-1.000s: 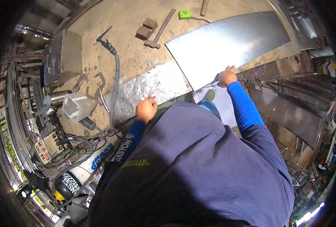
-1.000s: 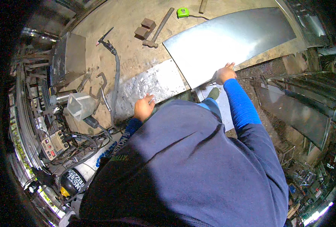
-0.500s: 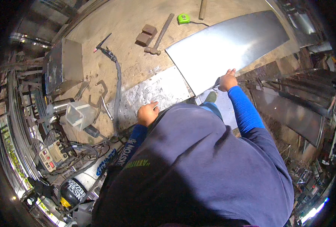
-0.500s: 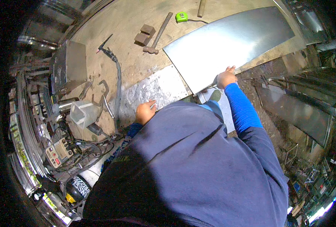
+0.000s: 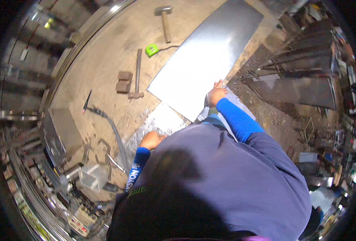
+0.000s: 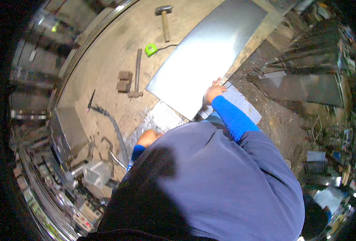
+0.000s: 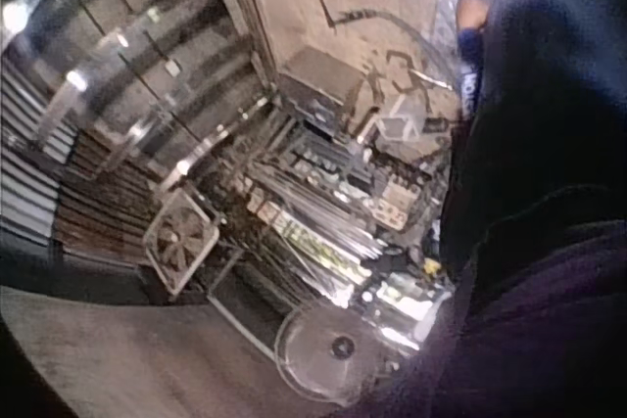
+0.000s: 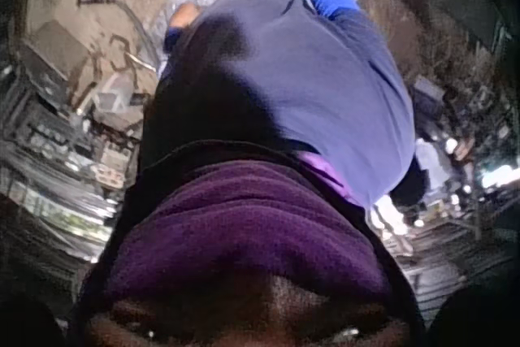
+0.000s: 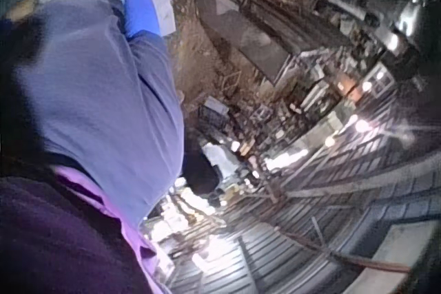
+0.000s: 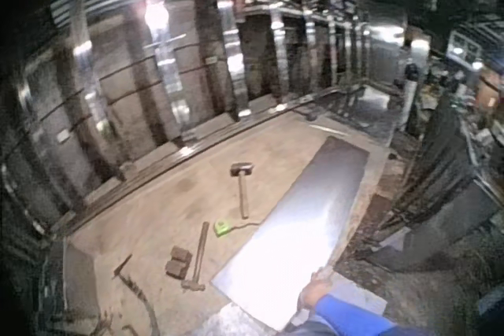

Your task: The person positions a large metal sheet on a workbench, then uses a welding torch to weld the sheet to a metal frame structure. The person moves around the frame to access different edges while welding.

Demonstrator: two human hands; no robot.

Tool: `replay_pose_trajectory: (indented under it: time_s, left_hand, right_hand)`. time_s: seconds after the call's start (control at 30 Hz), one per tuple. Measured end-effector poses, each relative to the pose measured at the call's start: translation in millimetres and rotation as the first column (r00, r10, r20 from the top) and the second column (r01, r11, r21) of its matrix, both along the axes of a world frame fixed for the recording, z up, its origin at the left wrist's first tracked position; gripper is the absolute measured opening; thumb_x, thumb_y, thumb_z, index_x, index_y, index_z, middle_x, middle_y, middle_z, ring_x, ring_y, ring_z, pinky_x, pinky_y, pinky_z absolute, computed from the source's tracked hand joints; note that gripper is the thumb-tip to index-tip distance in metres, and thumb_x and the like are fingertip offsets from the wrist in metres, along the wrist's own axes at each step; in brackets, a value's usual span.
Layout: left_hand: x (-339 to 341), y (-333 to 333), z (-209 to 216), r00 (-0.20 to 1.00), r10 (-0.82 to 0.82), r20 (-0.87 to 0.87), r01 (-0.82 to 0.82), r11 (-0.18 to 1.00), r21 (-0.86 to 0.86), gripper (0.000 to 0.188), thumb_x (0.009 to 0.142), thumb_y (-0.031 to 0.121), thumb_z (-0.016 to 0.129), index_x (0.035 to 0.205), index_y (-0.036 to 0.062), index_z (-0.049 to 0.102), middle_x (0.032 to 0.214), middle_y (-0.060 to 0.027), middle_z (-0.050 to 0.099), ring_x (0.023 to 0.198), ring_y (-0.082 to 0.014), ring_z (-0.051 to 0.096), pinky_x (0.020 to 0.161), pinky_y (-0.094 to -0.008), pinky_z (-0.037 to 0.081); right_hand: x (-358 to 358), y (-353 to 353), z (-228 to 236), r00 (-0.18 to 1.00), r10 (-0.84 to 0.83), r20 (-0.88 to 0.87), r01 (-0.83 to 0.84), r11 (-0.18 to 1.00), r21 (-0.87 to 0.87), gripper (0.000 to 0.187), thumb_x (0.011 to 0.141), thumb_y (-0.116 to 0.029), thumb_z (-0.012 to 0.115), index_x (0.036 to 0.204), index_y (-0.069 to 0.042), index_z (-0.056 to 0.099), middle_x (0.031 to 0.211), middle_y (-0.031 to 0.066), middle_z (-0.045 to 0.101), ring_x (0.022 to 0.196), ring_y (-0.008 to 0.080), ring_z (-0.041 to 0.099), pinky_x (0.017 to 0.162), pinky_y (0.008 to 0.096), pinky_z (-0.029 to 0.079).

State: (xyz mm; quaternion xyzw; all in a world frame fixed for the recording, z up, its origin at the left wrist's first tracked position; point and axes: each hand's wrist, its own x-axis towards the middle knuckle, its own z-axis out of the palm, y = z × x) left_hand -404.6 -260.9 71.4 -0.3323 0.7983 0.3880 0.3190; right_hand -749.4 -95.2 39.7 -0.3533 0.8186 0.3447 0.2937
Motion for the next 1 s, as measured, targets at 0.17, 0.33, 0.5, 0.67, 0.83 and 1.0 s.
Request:
replay_pose_trajectory:
  time_s: [0.17, 0.33, 0.5, 0.67, 0.83, 1.0]
  left_hand:
    - [-11.1, -5.6, 2.4, 0.996, -0.081, 0.046, 0.083, 0.995, -0.051, 0.072, 0.087, 0.063, 0.063, 0.087, -0.0088, 0.073, 0.094, -0.0363, 0.067, 0.096, -0.0485, 0.068, 0.087, -0.0529, 0.052]
    - [-24.5, -2.9, 1.2, 0.966, -0.232, 0.118, 0.246, 0.961, -0.124, 0.063, 0.092, 0.056, 0.059, 0.081, -0.0051, 0.074, 0.093, -0.0314, 0.069, 0.096, -0.0484, 0.068, 0.085, -0.055, 0.052]
    - [27.3, -1.7, -96.8, 0.991, -0.132, -0.018, 0.13, 0.988, -0.082, 0.048, 0.091, 0.042, 0.062, 0.096, -0.0055, 0.071, 0.106, -0.0306, 0.069, 0.101, -0.0458, 0.067, 0.085, -0.0529, 0.054]
    - [17.4, -10.1, -71.5, 0.994, -0.106, -0.009, 0.104, 0.989, -0.101, 0.047, 0.092, 0.041, 0.062, 0.096, -0.0053, 0.071, 0.105, -0.0294, 0.07, 0.101, -0.0442, 0.067, 0.084, -0.0519, 0.054]
    - [8.8, -5.2, -62.5, 0.995, -0.098, -0.003, 0.098, 0.991, -0.096, 0.046, 0.092, 0.04, 0.062, 0.097, -0.0051, 0.071, 0.105, -0.0281, 0.071, 0.1, -0.0426, 0.068, 0.084, -0.0509, 0.054]
    - [4.4, -5.3, -64.4, 0.995, -0.103, -0.012, 0.102, 0.991, -0.081, 0.045, 0.092, 0.039, 0.063, 0.098, -0.0049, 0.071, 0.104, -0.0269, 0.071, 0.099, -0.041, 0.068, 0.084, -0.0499, 0.054]
  right_hand:
    - [5.1, -5.1, -10.6, 1.0, 0.014, -0.017, -0.014, 0.999, 0.038, 0.068, 0.086, -0.044, 0.067, 0.145, -0.012, 0.056, 0.167, 0.0218, 0.018, 0.146, 0.0639, 0.011, 0.085, 0.0708, 0.051]
    - [14.9, 5.4, -17.6, 0.979, -0.146, -0.143, 0.149, 0.989, 0.014, 0.075, 0.09, -0.047, 0.065, 0.154, -0.014, 0.044, 0.168, 0.0099, 0.024, 0.145, 0.0557, 0.027, 0.091, 0.0743, 0.045]
    - [19.3, -7.5, -107.4, 0.874, 0.023, -0.486, 0.088, 0.975, 0.205, 0.079, 0.09, -0.024, 0.066, 0.159, -0.007, 0.03, 0.164, 0.0241, 0.022, 0.127, 0.0594, 0.047, 0.087, 0.0744, 0.049]
    - [16.7, -29.6, -71.9, 0.958, -0.187, -0.219, 0.217, 0.969, 0.122, 0.101, 0.084, -0.037, 0.074, 0.163, -0.013, 0.016, 0.169, 0.02, 0.004, 0.137, 0.0604, 0.036, 0.091, 0.0708, 0.05]
    - [1.5, -16.9, -108.6, 0.977, -0.029, -0.21, 0.063, 0.986, 0.157, 0.089, 0.085, -0.032, 0.074, 0.161, -0.017, 0.03, 0.171, 0.0132, 0.004, 0.141, 0.0599, 0.029, 0.09, 0.0725, 0.05]
    - [-1.5, 2.5, -145.8, 0.958, -0.06, -0.279, 0.071, 0.997, 0.028, 0.085, 0.085, -0.028, 0.074, 0.159, -0.015, 0.034, 0.17, 0.0129, 0.007, 0.14, 0.0603, 0.03, 0.085, 0.0713, 0.053]
